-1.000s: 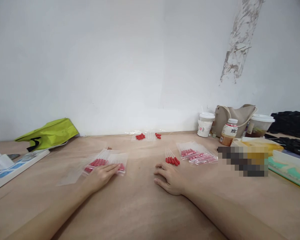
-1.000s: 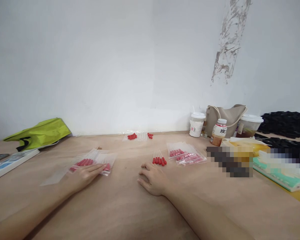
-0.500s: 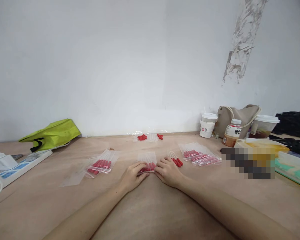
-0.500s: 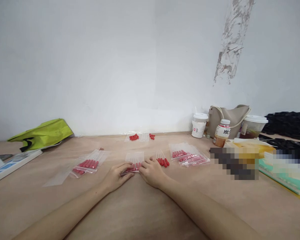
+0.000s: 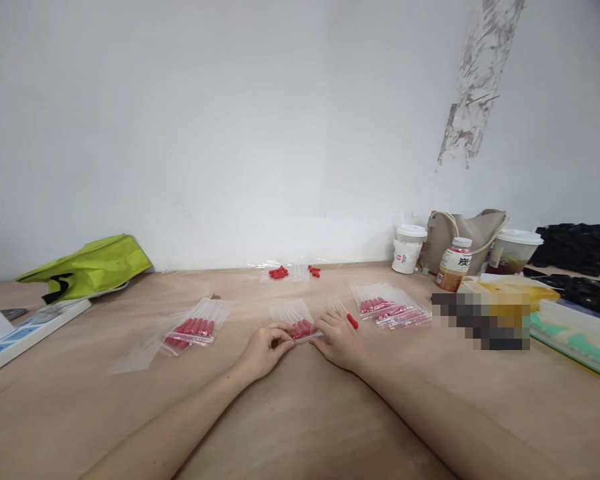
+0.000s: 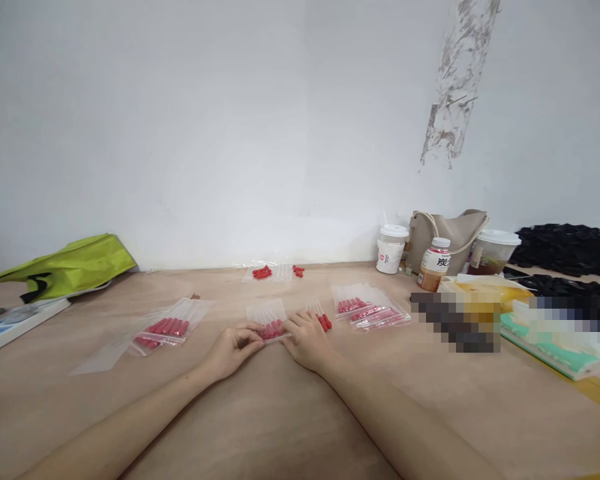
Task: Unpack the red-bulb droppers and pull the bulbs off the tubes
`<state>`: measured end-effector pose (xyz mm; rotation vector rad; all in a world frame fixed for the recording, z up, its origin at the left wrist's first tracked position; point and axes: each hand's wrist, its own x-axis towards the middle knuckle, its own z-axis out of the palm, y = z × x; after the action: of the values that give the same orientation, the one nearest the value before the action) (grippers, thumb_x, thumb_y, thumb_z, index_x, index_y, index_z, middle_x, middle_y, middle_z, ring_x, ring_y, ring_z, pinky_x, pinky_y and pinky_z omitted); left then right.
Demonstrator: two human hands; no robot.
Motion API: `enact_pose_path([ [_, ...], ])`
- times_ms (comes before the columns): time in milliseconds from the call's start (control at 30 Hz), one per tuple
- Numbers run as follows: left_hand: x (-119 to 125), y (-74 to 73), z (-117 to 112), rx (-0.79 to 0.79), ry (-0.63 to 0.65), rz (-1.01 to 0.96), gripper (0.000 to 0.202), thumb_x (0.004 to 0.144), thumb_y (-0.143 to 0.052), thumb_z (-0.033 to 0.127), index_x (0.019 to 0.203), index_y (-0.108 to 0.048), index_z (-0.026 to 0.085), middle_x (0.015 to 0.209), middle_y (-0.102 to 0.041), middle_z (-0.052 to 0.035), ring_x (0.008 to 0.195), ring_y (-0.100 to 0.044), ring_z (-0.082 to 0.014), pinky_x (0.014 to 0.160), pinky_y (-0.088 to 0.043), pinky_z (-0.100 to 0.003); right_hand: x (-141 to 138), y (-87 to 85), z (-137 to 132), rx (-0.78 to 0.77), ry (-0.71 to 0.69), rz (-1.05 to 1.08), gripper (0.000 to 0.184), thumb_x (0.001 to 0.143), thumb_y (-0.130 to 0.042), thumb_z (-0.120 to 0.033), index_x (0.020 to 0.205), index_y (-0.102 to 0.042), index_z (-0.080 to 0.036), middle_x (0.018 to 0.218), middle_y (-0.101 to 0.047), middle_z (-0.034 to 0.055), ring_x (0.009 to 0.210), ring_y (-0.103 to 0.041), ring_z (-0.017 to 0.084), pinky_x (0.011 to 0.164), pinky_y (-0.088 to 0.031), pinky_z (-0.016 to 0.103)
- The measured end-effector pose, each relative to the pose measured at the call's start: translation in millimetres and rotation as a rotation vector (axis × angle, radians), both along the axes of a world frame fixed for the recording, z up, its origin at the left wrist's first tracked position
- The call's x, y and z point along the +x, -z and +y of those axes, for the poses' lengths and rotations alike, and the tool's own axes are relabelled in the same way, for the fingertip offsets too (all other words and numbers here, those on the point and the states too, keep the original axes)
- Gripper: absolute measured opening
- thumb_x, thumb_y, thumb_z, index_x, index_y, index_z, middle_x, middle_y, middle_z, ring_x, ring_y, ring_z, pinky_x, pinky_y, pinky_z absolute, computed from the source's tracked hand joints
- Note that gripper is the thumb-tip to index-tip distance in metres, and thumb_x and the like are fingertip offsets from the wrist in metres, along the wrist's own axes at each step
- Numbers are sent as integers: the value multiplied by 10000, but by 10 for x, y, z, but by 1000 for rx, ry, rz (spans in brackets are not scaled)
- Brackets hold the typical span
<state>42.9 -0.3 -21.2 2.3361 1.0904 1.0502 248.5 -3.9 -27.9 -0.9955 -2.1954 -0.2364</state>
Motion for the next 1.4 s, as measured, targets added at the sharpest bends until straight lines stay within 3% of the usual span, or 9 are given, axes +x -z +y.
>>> enact_pose_path([
  [167, 61, 42, 32, -185, -22, -114, 80, 659, -660, 260, 626, -671, 188, 937, -664, -47, 842, -618, -193, 778, -482, -339, -9, 0, 5, 58, -98, -22, 126, 782, -507, -138, 727, -594, -210, 824, -591, 29, 833, -481, 158, 711, -340, 287],
  [400, 55, 39, 21, -297, -31, -220, 121, 604, -699, 276, 600, -654, 163, 914, -679, -67, 861, -621, -215, 796, -473, -358, 6, 28, 34, 141, -40, -2, 134, 792, -531, -194, 718, -637, -232, 796, -603, 14, 807, -474, 151, 722, -315, 303],
  [500, 67, 20, -2, -240, -27, -175, 133, 645, -671, 291, 616, -652, 162, 886, -677, -63, 838, -620, -207, 768, -482, -340, 3, 30, 46, 147, -62, -19, 158, 801, -520, -175, 717, -642, -227, 788, -615, 11, 795, -473, 149, 718, -316, 303],
  [667, 188, -4, -8, -42, 19, -54, 173, 775, -541, 306, 793, -685, 213, 949, -648, -38, 879, -596, -172, 803, -466, -310, -27, 34, 60, 134, -110, -45, 175, 816, -498, -177, 724, -642, -217, 820, -620, 26, 802, -477, 150, 718, -329, 303],
  [867, 260, 7, 5, -3, 57, -5, 196, 812, -471, 241, 713, -632, 189, 906, -640, -33, 864, -585, -157, 780, -461, -291, -70, 54, 55, 89, -104, -22, 148, 792, -529, -166, 711, -642, -218, 841, -610, 20, 825, -478, 153, 719, -327, 300],
  [1133, 210, 83, 50, 26, -104, -21, 191, 835, -393, 255, 742, -536, 171, 749, -603, -41, 702, -567, -164, 660, -454, -301, -177, 36, -36, 3, -77, 2, 116, 763, -564, -169, 707, -643, -232, 936, -583, 17, 875, -498, 161, 736, -346, 304],
  [1300, 177, 34, 15, 122, -261, -113, 195, 844, -386, 275, 752, -529, 180, 790, -599, -53, 805, -567, -189, 747, -447, -343, -138, 29, -66, -200, -173, 139, 134, 758, -535, -122, 717, -625, -213, 1042, -555, 24, 860, -558, 122, 761, -429, 254],
  [1400, 110, -31, -21, 137, -113, -93, 199, 842, -418, 292, 736, -550, 187, 868, -613, -54, 981, -538, -195, 861, -419, -342, -86, 16, -66, -260, -228, 204, 100, 730, -552, -124, 719, -613, -202, 1004, -598, 28, 927, -570, 136, 787, -446, 245],
])
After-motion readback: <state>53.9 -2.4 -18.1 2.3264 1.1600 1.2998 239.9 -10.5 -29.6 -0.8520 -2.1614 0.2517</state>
